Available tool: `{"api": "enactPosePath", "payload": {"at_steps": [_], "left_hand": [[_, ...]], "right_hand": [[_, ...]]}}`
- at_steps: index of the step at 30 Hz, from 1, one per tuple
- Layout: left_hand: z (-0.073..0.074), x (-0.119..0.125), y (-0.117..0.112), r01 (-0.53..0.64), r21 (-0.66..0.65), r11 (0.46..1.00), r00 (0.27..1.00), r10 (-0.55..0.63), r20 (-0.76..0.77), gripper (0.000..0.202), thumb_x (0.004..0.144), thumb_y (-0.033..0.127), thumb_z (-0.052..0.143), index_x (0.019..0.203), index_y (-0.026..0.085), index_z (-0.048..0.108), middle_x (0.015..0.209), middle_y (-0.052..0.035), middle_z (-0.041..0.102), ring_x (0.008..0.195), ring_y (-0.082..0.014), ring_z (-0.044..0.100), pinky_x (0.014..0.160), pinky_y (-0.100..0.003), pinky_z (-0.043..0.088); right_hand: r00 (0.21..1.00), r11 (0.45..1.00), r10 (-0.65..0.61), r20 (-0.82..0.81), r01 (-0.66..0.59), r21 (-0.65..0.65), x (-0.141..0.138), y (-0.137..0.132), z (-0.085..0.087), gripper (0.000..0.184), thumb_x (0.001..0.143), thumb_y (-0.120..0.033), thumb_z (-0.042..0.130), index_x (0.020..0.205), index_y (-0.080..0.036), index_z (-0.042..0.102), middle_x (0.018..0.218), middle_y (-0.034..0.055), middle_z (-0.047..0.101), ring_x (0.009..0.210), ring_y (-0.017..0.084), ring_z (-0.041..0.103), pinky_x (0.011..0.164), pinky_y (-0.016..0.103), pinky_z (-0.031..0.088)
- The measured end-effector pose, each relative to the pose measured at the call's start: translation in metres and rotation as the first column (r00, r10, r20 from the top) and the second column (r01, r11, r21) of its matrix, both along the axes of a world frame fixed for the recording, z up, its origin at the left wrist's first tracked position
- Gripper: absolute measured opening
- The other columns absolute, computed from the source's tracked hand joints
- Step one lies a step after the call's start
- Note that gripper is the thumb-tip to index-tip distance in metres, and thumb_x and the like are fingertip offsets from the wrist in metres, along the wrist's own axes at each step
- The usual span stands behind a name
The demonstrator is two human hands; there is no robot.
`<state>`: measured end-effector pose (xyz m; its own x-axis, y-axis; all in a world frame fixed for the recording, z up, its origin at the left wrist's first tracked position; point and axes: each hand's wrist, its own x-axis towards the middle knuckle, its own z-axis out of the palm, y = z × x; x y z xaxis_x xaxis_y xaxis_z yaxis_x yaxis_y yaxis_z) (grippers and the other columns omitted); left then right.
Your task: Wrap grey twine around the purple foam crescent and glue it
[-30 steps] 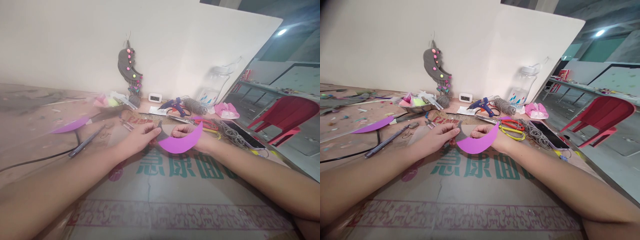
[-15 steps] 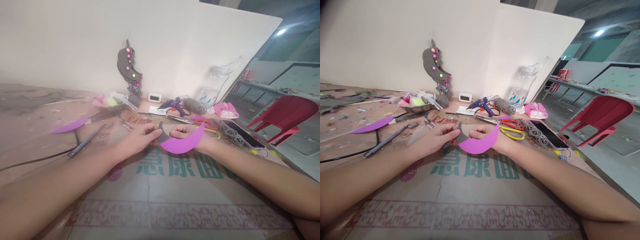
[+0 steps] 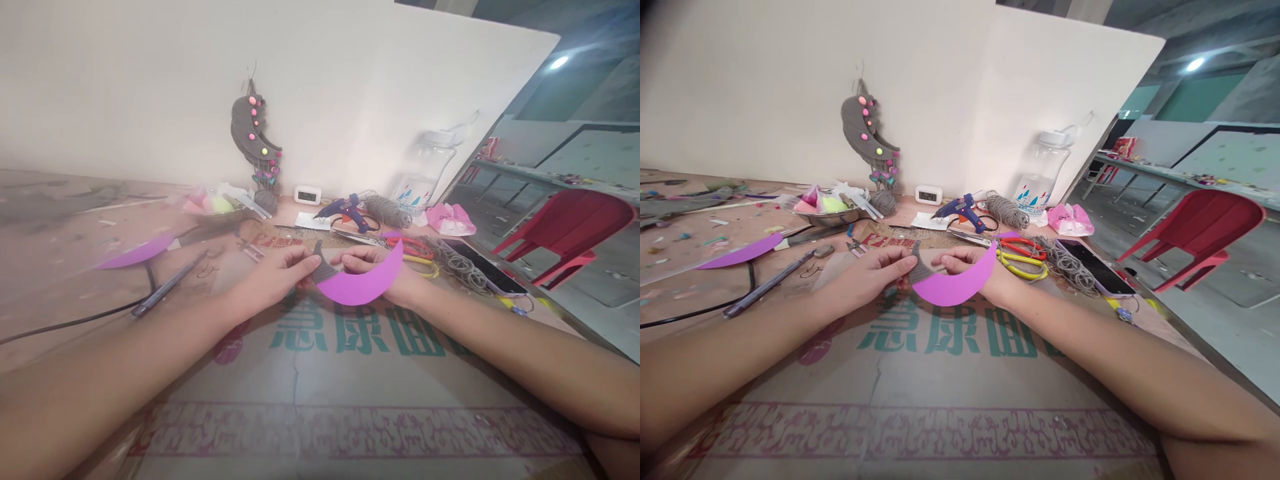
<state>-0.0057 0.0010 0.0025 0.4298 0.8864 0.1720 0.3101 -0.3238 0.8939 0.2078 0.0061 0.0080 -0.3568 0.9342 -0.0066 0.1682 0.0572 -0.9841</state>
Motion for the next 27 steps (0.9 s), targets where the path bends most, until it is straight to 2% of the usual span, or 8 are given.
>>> {"api": "enactPosePath", "payload": {"at_steps": [3, 6, 9, 11, 15, 18, 21, 27], "left_hand": [[0.005, 0.000, -0.002, -0.157, 0.085, 0.984, 0.988, 0.157, 0.009, 0.038, 0.088, 0.049, 0.044, 0.068, 0.018, 0.052, 0.066, 0.0012, 0.054, 0.063, -0.0128, 0.050, 0.058, -0.024, 0.036], [0.010, -0.001, -0.003, -0.284, 0.091, 0.954, 0.959, 0.284, 0.021, 0.038, 0.089, 0.048, 0.043, 0.067, 0.018, 0.051, 0.065, 0.0009, 0.055, 0.062, -0.0131, 0.050, 0.058, -0.025, 0.036], [0.011, -0.002, -0.003, -0.338, 0.077, 0.938, 0.941, 0.337, 0.019, 0.037, 0.090, 0.047, 0.043, 0.068, 0.019, 0.051, 0.067, 0.0001, 0.058, 0.063, -0.0136, 0.051, 0.060, -0.025, 0.037], [0.009, -0.001, -0.002, -0.320, 0.081, 0.944, 0.947, 0.319, 0.031, 0.037, 0.089, 0.048, 0.043, 0.069, 0.018, 0.051, 0.067, 0.0003, 0.058, 0.063, -0.0134, 0.051, 0.060, -0.024, 0.037], [0.001, 0.000, -0.001, -0.193, 0.105, 0.976, 0.981, 0.189, 0.043, 0.036, 0.089, 0.050, 0.043, 0.074, 0.018, 0.052, 0.068, 0.0015, 0.055, 0.066, -0.0125, 0.052, 0.062, -0.024, 0.039], [-0.002, 0.002, -0.001, -0.170, 0.109, 0.979, 0.978, 0.154, 0.143, 0.032, 0.089, 0.047, 0.045, 0.108, 0.021, 0.049, 0.082, 0.0005, 0.059, 0.075, -0.0134, 0.057, 0.070, -0.026, 0.044], [-0.003, 0.003, -0.004, -0.177, 0.191, 0.966, 0.979, 0.152, 0.135, 0.056, 0.086, 0.041, 0.053, 0.135, 0.024, 0.030, 0.103, -0.0039, 0.059, 0.090, -0.0153, 0.058, 0.080, -0.029, 0.047], [-0.002, 0.004, -0.010, -0.008, 0.496, 0.868, 0.979, 0.107, -0.172, 0.045, 0.085, 0.026, 0.052, 0.130, 0.021, 0.045, 0.110, -0.0076, 0.057, 0.099, -0.0191, 0.055, 0.092, -0.035, 0.043]], "right_hand": [[0.990, 0.983, -0.122, -0.074, 0.131, 0.126, 0.002, 0.002, 0.001, 0.036, 0.077, -0.033, 0.063, 0.111, -0.020, 0.059, 0.084, 0.0016, 0.066, 0.050, 0.009, 0.052, 0.049, 0.024, 0.041], [0.980, 0.970, -0.112, -0.164, 0.144, 0.196, 0.006, 0.005, 0.001, 0.025, 0.081, -0.032, 0.053, 0.103, -0.021, 0.057, 0.075, -0.0006, 0.062, 0.048, 0.010, 0.050, 0.050, 0.026, 0.042], [0.986, 0.962, -0.031, -0.162, 0.073, 0.262, 0.007, 0.001, 0.003, 0.029, 0.086, -0.046, 0.045, 0.092, -0.020, 0.057, 0.076, 0.0020, 0.062, 0.050, 0.012, 0.049, 0.050, 0.028, 0.043], [0.999, 0.962, -0.015, -0.048, 0.028, 0.270, 0.005, -0.004, 0.004, 0.035, 0.085, -0.053, 0.050, 0.083, -0.019, 0.058, 0.066, 0.0016, 0.061, 0.049, 0.012, 0.050, 0.051, 0.027, 0.043], [0.980, 0.979, -0.002, 0.197, -0.038, 0.202, -0.001, -0.011, 0.002, 0.040, 0.080, -0.050, 0.061, 0.062, -0.015, 0.060, 0.054, 0.0014, 0.058, 0.044, 0.009, 0.046, 0.046, 0.024, 0.038], [0.996, 0.987, 0.023, 0.086, -0.037, 0.158, -0.001, -0.006, -0.004, 0.041, 0.083, -0.049, 0.057, 0.063, -0.014, 0.062, 0.055, 0.0025, 0.062, 0.042, 0.008, 0.046, 0.043, 0.023, 0.036], [0.998, 0.992, 0.023, -0.052, -0.016, 0.126, 0.000, 0.000, -0.009, 0.038, 0.084, -0.047, 0.059, 0.066, -0.014, 0.062, 0.056, 0.0028, 0.064, 0.041, 0.008, 0.048, 0.042, 0.022, 0.036], [0.993, 0.994, 0.036, -0.111, -0.024, 0.111, 0.002, 0.001, -0.011, 0.034, 0.084, -0.046, 0.060, 0.074, -0.014, 0.063, 0.057, 0.0027, 0.065, 0.041, 0.008, 0.050, 0.042, 0.022, 0.037]]}}
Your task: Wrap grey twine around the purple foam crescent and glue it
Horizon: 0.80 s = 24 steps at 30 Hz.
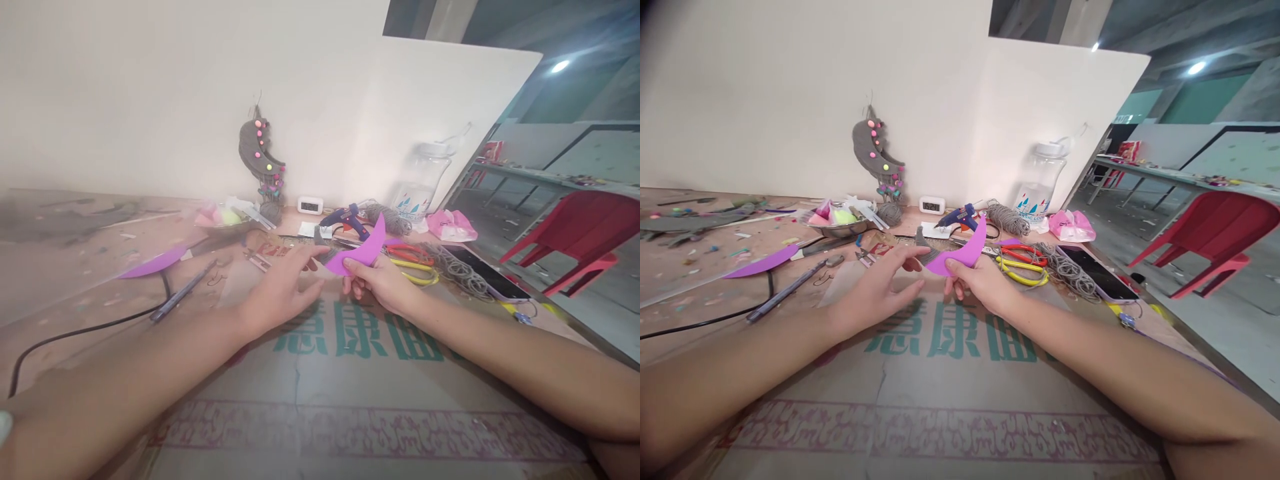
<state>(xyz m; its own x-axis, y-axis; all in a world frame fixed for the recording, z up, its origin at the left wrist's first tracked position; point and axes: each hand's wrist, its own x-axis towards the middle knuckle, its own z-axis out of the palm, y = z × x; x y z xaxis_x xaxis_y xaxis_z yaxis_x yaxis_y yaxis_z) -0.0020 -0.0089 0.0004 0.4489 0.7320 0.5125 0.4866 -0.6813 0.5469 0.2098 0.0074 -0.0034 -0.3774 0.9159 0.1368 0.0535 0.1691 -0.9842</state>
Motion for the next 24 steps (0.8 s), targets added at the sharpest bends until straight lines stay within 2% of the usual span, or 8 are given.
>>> {"api": "enactPosePath", "payload": {"at_steps": [9, 15, 24], "left_hand": [[0.001, 0.000, 0.002, -0.110, 0.062, 0.992, 0.994, 0.110, 0.005, 0.028, 0.088, 0.026, 0.051, 0.115, 0.020, 0.056, 0.107, -0.0049, 0.064, 0.098, -0.0175, 0.059, 0.091, -0.033, 0.046], [0.001, 0.000, 0.002, -0.095, 0.092, 0.991, 0.995, 0.094, 0.014, 0.027, 0.087, 0.023, 0.053, 0.113, 0.018, 0.058, 0.107, -0.0039, 0.066, 0.097, -0.0150, 0.060, 0.090, -0.031, 0.047], [0.001, -0.002, 0.002, -0.084, 0.080, 0.993, 0.996, 0.084, -0.001, 0.028, 0.087, 0.023, 0.052, 0.113, 0.019, 0.060, 0.108, -0.0038, 0.067, 0.097, -0.0154, 0.061, 0.090, -0.032, 0.048]], "right_hand": [[0.999, 0.999, 0.035, 0.023, -0.035, 0.006, -0.001, -0.001, 0.000, 0.033, 0.084, -0.044, 0.059, 0.074, -0.013, 0.062, 0.060, 0.0031, 0.065, 0.042, 0.008, 0.050, 0.042, 0.021, 0.038], [0.986, 0.991, 0.117, 0.118, -0.123, 0.047, -0.003, -0.006, 0.006, 0.032, 0.084, -0.044, 0.058, 0.076, -0.014, 0.061, 0.061, 0.0029, 0.066, 0.044, 0.009, 0.052, 0.043, 0.022, 0.040], [0.980, 0.993, 0.104, 0.169, -0.113, 0.042, -0.005, -0.010, 0.010, 0.030, 0.084, -0.043, 0.058, 0.080, -0.013, 0.061, 0.061, 0.0028, 0.065, 0.046, 0.010, 0.054, 0.044, 0.022, 0.042]]}}
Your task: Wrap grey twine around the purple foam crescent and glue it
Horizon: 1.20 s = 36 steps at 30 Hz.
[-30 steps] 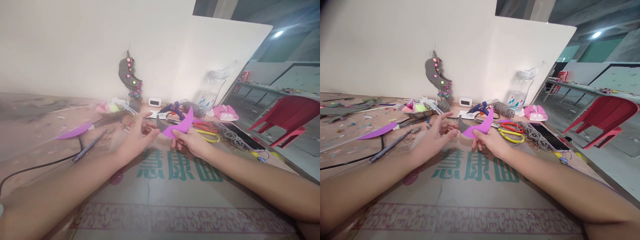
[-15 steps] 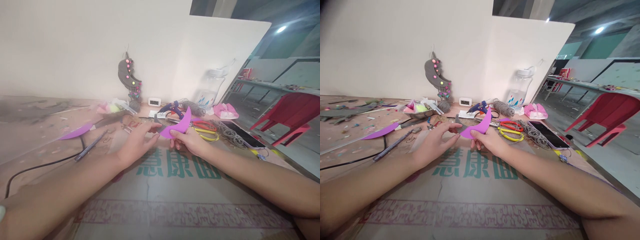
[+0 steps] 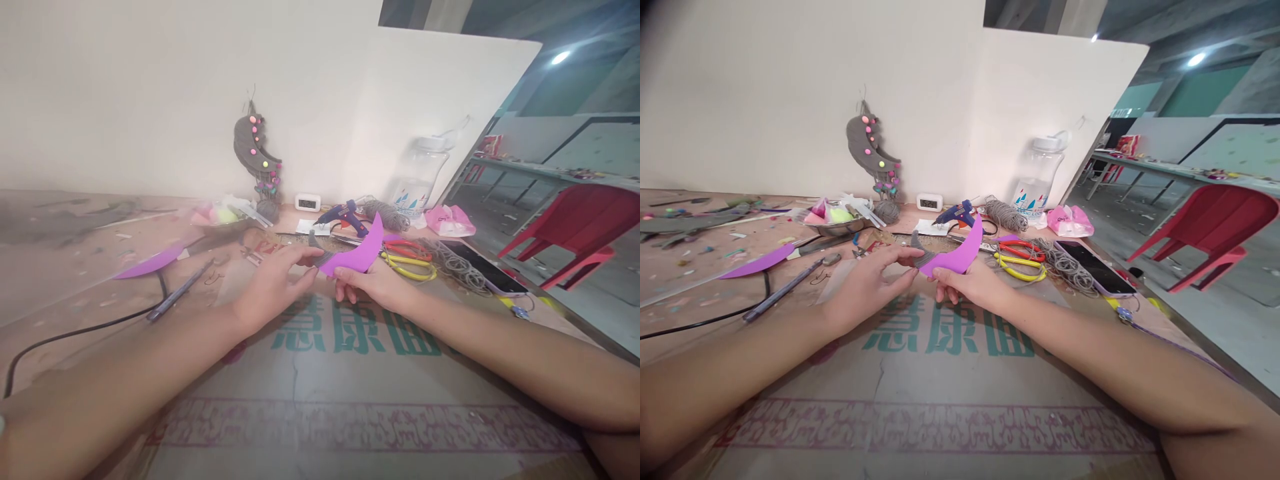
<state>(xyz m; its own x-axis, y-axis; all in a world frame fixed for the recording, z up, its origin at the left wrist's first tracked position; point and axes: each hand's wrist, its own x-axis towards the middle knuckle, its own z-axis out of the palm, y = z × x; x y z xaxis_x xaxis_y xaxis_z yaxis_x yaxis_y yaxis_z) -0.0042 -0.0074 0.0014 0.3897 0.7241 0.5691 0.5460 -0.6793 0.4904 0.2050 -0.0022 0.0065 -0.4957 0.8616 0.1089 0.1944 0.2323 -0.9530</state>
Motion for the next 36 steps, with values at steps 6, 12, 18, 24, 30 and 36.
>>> {"api": "enactPosePath", "payload": {"at_steps": [6, 12, 18, 24, 30, 36], "left_hand": [[-0.0013, -0.0002, 0.0006, 0.000, 0.019, 1.000, 1.000, 0.000, 0.001, 0.028, 0.086, 0.022, 0.052, 0.113, 0.020, 0.061, 0.107, -0.0031, 0.067, 0.097, -0.0149, 0.062, 0.090, -0.032, 0.049], [-0.0017, 0.0009, 0.0010, -0.017, 0.050, 0.999, 1.000, 0.017, -0.003, 0.027, 0.086, 0.021, 0.053, 0.111, 0.021, 0.062, 0.108, -0.0025, 0.068, 0.098, -0.0147, 0.062, 0.091, -0.031, 0.049], [-0.0005, 0.0009, -0.0001, -0.018, 0.041, 0.999, 1.000, 0.018, -0.004, 0.026, 0.088, 0.023, 0.051, 0.111, 0.020, 0.062, 0.106, -0.0029, 0.068, 0.096, -0.0145, 0.063, 0.089, -0.031, 0.050], [0.0015, 0.0005, -0.0029, 0.007, 0.017, 1.000, 1.000, -0.007, -0.007, 0.031, 0.088, 0.024, 0.050, 0.117, 0.017, 0.056, 0.113, -0.0056, 0.065, 0.103, -0.0162, 0.060, 0.093, -0.032, 0.048], [-0.0003, 0.0012, -0.0007, -0.018, -0.029, 0.999, 0.999, 0.020, 0.041, 0.026, 0.089, 0.034, 0.053, 0.110, 0.020, 0.060, 0.104, -0.0028, 0.067, 0.096, -0.0159, 0.061, 0.089, -0.032, 0.049], [-0.0003, 0.0011, -0.0006, -0.030, -0.054, 0.998, 0.998, 0.033, 0.056, 0.023, 0.090, 0.032, 0.051, 0.107, 0.021, 0.061, 0.103, -0.0025, 0.068, 0.095, -0.0164, 0.062, 0.089, -0.033, 0.049]], "right_hand": [[1.000, 1.000, -0.004, 0.013, 0.004, -0.001, -0.0003, -0.0013, 0.0014, 0.030, 0.085, -0.043, 0.057, 0.082, -0.013, 0.061, 0.060, 0.0017, 0.065, 0.045, 0.009, 0.052, 0.044, 0.022, 0.042], [1.000, 1.000, 0.006, 0.015, -0.006, -0.003, 0.0000, -0.0011, 0.0010, 0.032, 0.084, -0.045, 0.057, 0.082, -0.013, 0.062, 0.059, 0.0016, 0.065, 0.043, 0.009, 0.051, 0.044, 0.021, 0.041], [1.000, 1.000, 0.016, 0.001, -0.016, -0.006, 0.0014, 0.0007, -0.0011, 0.035, 0.084, -0.047, 0.058, 0.084, -0.012, 0.063, 0.059, 0.0022, 0.066, 0.043, 0.008, 0.050, 0.043, 0.022, 0.039], [1.000, 1.000, -0.008, 0.016, 0.008, 0.001, 0.0001, -0.0010, 0.0007, 0.034, 0.084, -0.046, 0.057, 0.083, -0.013, 0.061, 0.059, 0.0022, 0.065, 0.043, 0.009, 0.050, 0.043, 0.022, 0.040], [0.998, 0.999, 0.012, 0.056, -0.014, 0.032, 0.0002, -0.0023, 0.0025, 0.034, 0.085, -0.046, 0.056, 0.085, -0.012, 0.062, 0.059, 0.0014, 0.065, 0.044, 0.008, 0.050, 0.044, 0.021, 0.041], [0.998, 1.000, 0.003, 0.069, -0.003, 0.008, 0.0001, -0.0031, 0.0030, 0.033, 0.085, -0.045, 0.055, 0.082, -0.013, 0.062, 0.059, 0.0013, 0.065, 0.044, 0.008, 0.050, 0.045, 0.021, 0.041]]}}
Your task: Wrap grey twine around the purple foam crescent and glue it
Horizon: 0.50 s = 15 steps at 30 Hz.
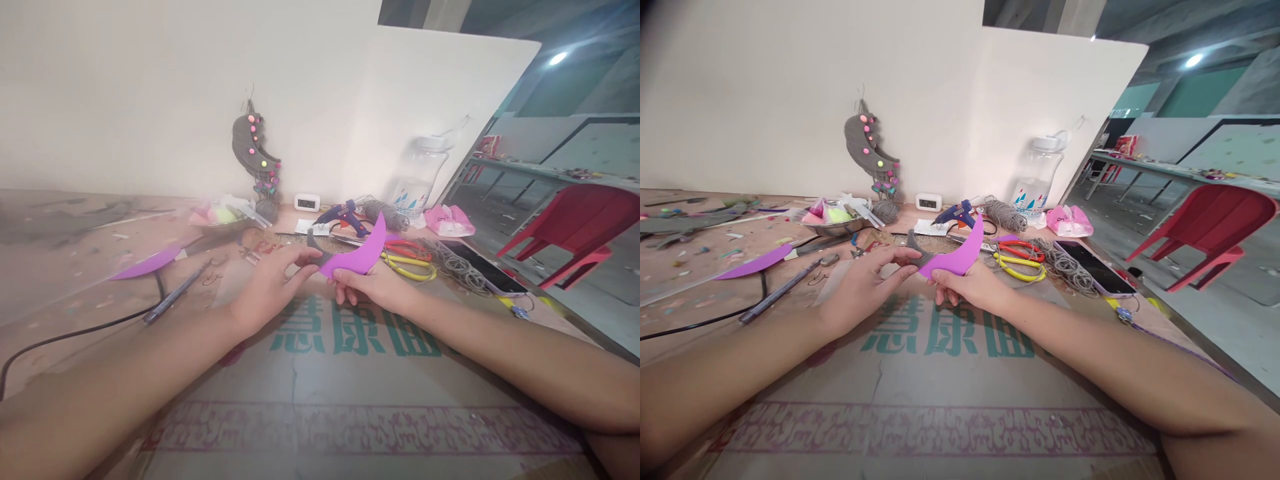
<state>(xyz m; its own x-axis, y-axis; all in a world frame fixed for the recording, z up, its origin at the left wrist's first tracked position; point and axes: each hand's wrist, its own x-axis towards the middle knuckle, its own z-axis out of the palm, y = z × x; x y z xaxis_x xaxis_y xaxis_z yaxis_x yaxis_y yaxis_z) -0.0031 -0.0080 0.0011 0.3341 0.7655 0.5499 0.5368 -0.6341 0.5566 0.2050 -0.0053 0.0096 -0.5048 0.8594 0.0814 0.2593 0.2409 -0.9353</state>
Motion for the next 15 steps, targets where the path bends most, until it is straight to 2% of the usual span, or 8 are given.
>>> {"api": "enactPosePath", "payload": {"at_steps": [4, 6, 9, 11, 13, 15], "left_hand": [[0.0004, -0.0005, -0.0005, 0.007, 0.020, 1.000, 1.000, -0.007, -0.007, 0.023, 0.091, 0.030, 0.048, 0.108, 0.021, 0.061, 0.106, -0.0037, 0.068, 0.098, -0.0177, 0.061, 0.091, -0.034, 0.048], [0.0005, -0.0011, -0.0010, 0.036, 0.038, 0.999, 0.999, -0.036, -0.014, 0.027, 0.093, 0.027, 0.043, 0.115, 0.021, 0.058, 0.110, -0.0044, 0.066, 0.102, -0.0173, 0.059, 0.092, -0.033, 0.046], [0.0002, -0.0017, -0.0009, 0.057, -0.006, 0.998, 0.996, -0.056, 0.069, 0.040, 0.095, 0.027, 0.039, 0.134, 0.022, 0.041, 0.109, -0.0055, 0.063, 0.103, -0.0165, 0.058, 0.091, -0.032, 0.045], [-0.0002, -0.0014, 0.0006, 0.032, -0.086, 0.996, 0.985, -0.017, 0.171, 0.050, 0.093, 0.033, 0.044, 0.139, 0.021, 0.030, 0.106, -0.0058, 0.062, 0.100, -0.0166, 0.058, 0.088, -0.031, 0.045], [-0.0004, -0.0008, 0.0028, 0.005, -0.175, 0.985, 0.978, 0.032, 0.208, 0.048, 0.090, 0.039, 0.048, 0.133, 0.019, 0.038, 0.102, -0.0049, 0.061, 0.096, -0.0169, 0.057, 0.083, -0.030, 0.046], [0.0001, -0.0001, 0.0047, 0.000, -0.251, 0.968, 0.982, 0.047, 0.181, 0.033, 0.088, 0.042, 0.049, 0.112, 0.019, 0.053, 0.092, -0.0026, 0.061, 0.087, -0.0160, 0.056, 0.076, -0.027, 0.045]], "right_hand": [[1.000, 1.000, -0.003, -0.001, 0.003, -0.002, -0.0005, 0.0003, -0.0006, 0.033, 0.085, -0.046, 0.055, 0.083, -0.013, 0.062, 0.060, 0.0015, 0.065, 0.044, 0.008, 0.050, 0.045, 0.021, 0.040], [1.000, 1.000, -0.027, 0.000, 0.027, 0.011, -0.0009, 0.0001, -0.0010, 0.033, 0.086, -0.045, 0.055, 0.084, -0.013, 0.062, 0.060, 0.0015, 0.064, 0.044, 0.008, 0.050, 0.045, 0.021, 0.041], [0.997, 0.996, -0.074, 0.002, 0.074, 0.045, -0.0018, -0.0014, -0.0011, 0.032, 0.087, -0.045, 0.054, 0.085, -0.014, 0.062, 0.060, 0.0011, 0.063, 0.046, 0.009, 0.050, 0.045, 0.022, 0.041], [0.995, 0.993, -0.091, 0.028, 0.088, 0.076, -0.0028, -0.0031, -0.0006, 0.030, 0.087, -0.043, 0.053, 0.085, -0.015, 0.062, 0.060, 0.0005, 0.063, 0.046, 0.009, 0.049, 0.046, 0.021, 0.041], [0.992, 0.990, -0.109, 0.063, 0.102, 0.095, -0.0042, -0.0049, -0.0001, 0.029, 0.087, -0.042, 0.053, 0.085, -0.015, 0.063, 0.058, -0.0001, 0.062, 0.046, 0.008, 0.048, 0.047, 0.021, 0.041], [0.988, 0.988, -0.124, 0.087, 0.115, 0.107, -0.0056, -0.0063, -0.0001, 0.026, 0.086, -0.040, 0.053, 0.085, -0.015, 0.063, 0.057, -0.0007, 0.062, 0.046, 0.009, 0.048, 0.047, 0.021, 0.041]]}}
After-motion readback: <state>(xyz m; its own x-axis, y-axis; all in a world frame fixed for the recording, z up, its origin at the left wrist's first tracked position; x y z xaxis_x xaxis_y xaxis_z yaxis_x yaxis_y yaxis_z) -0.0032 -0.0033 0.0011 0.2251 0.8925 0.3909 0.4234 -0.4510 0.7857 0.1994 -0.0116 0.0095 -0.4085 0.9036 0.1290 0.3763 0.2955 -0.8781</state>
